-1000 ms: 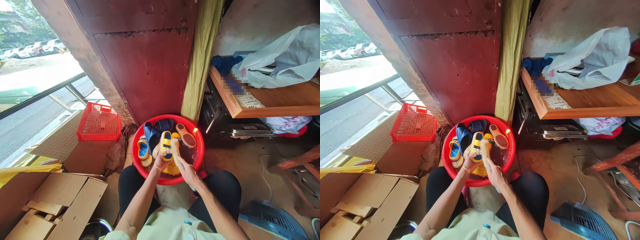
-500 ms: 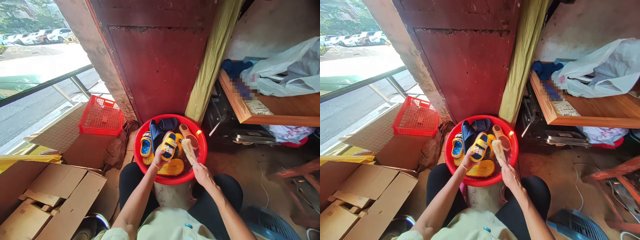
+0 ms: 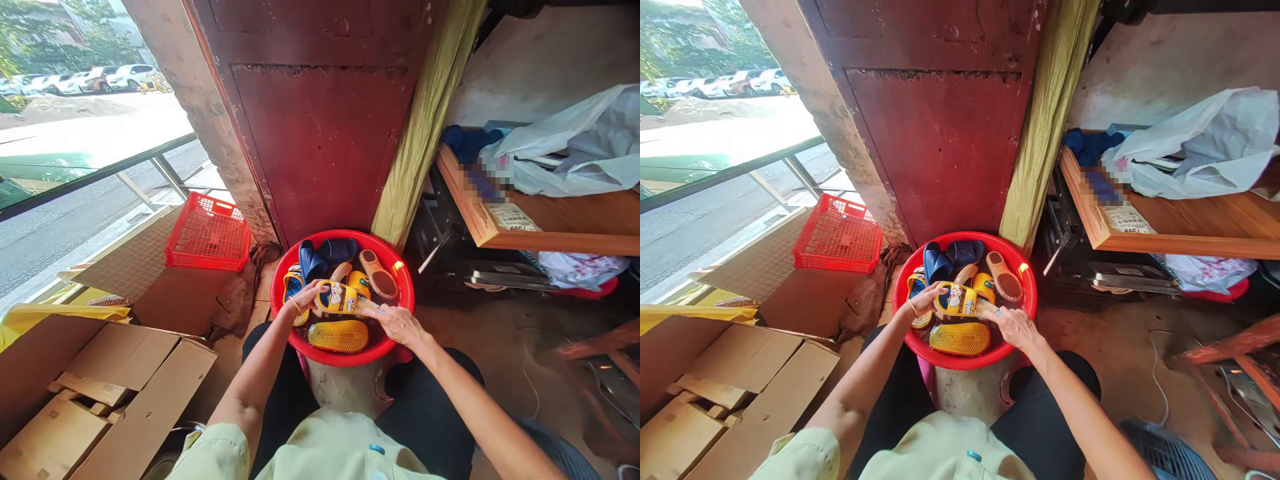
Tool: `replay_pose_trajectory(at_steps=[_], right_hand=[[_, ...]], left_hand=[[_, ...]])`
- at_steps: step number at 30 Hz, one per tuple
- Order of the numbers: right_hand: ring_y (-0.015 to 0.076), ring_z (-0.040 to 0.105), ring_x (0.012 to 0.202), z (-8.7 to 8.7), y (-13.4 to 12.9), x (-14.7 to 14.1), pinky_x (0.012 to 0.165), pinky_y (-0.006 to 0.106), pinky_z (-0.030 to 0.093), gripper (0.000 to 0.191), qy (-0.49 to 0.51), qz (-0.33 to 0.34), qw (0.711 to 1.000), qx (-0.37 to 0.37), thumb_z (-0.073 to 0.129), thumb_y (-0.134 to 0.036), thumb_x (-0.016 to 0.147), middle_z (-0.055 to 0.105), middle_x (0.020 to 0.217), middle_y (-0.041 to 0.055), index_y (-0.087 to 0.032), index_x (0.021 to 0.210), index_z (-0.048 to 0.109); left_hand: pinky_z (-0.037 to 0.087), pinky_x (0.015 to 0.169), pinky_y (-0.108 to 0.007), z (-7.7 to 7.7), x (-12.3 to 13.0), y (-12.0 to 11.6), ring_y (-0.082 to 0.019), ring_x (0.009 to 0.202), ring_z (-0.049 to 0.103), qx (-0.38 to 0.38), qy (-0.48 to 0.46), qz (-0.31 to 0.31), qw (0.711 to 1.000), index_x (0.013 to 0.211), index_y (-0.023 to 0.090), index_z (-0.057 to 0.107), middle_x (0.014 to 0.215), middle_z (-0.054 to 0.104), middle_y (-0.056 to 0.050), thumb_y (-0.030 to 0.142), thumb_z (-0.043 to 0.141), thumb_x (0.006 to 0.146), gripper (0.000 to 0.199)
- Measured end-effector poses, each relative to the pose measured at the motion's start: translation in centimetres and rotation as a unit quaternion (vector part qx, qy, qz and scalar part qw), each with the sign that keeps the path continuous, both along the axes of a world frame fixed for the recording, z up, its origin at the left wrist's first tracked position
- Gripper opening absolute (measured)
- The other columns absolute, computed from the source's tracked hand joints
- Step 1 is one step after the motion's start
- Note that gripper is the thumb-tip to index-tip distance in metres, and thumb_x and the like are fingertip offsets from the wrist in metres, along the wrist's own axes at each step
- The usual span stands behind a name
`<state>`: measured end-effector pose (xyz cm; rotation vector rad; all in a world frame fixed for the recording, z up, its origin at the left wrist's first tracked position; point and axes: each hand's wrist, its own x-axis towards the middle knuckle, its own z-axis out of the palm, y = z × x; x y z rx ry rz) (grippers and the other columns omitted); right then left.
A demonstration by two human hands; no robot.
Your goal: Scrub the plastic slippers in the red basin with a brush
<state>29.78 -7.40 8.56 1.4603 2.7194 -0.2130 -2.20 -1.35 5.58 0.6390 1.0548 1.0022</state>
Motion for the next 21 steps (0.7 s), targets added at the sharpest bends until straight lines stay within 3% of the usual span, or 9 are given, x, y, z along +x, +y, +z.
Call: replay_pose_trajectory(at_steps=[5,9,12,17,19,21], right_hand=[[0.0190,0.068,0.092,-1.1,-0.1,-5.4,0.079,0.025,0.051,0.058,0.066,-0.050,0.996,-0.031,0.038,-0.023,0.099,0.069,0.111,0.0073,-0.040,0.154,0.038],[0.0186,0.069,0.084,-2.0,-0.8,-8.8,0.076,0.026,0.052,0.062,0.060,-0.077,0.995,-0.032,0.037,-0.019,0.098,0.068,0.110,0.0117,-0.034,0.158,0.033],[0.0186,0.069,0.080,-2.3,-1.3,-8.2,0.073,0.027,0.052,0.061,0.060,-0.091,0.993,-0.042,0.038,-0.017,0.097,0.067,0.110,0.0140,-0.032,0.157,0.035],[0.0182,0.068,0.079,-2.2,-2.2,-3.3,0.072,0.026,0.050,0.055,0.030,-0.065,0.997,-0.041,0.039,-0.017,0.097,0.068,0.108,0.0125,-0.032,0.148,0.051],[0.0182,0.068,0.079,-1.9,-2.1,-3.4,0.071,0.026,0.050,0.055,0.037,-0.052,0.997,-0.040,0.040,-0.019,0.097,0.067,0.108,0.0109,-0.033,0.149,0.049],[0.0182,0.068,0.080,-1.6,-1.4,-5.3,0.072,0.026,0.050,0.054,0.065,-0.066,0.995,-0.033,0.040,-0.020,0.097,0.067,0.110,0.0112,-0.031,0.149,0.049]], left_hand=[[0.055,0.078,-0.029,-1.1,3.2,-1.0,-0.022,0.094,0.069,0.034,-0.030,0.104,0.994,0.115,0.020,0.069,0.108,0.073,-0.009,0.050,0.076,0.078,0.048],[0.056,0.085,-0.041,-1.0,3.9,-0.8,-0.030,0.111,0.065,-0.006,-0.051,0.145,0.988,0.123,0.024,0.065,0.122,0.070,-0.011,0.057,0.069,0.082,0.052],[0.056,0.087,-0.043,-0.5,3.1,-0.3,-0.031,0.115,0.064,-0.017,-0.055,0.168,0.984,0.125,0.023,0.063,0.127,0.067,-0.011,0.058,0.064,0.086,0.052],[0.055,0.092,-0.043,0.8,1.2,0.3,-0.029,0.118,0.063,0.020,-0.076,0.188,0.979,0.127,0.021,0.061,0.131,0.066,-0.013,0.054,0.063,0.089,0.050],[0.055,0.093,-0.044,0.9,1.7,0.0,-0.031,0.119,0.062,0.002,-0.069,0.158,0.985,0.128,0.022,0.061,0.131,0.066,-0.013,0.054,0.064,0.088,0.051],[0.055,0.092,-0.045,0.6,3.0,-0.6,-0.032,0.119,0.062,-0.025,-0.065,0.123,0.990,0.130,0.023,0.061,0.131,0.065,-0.014,0.057,0.062,0.088,0.054]])
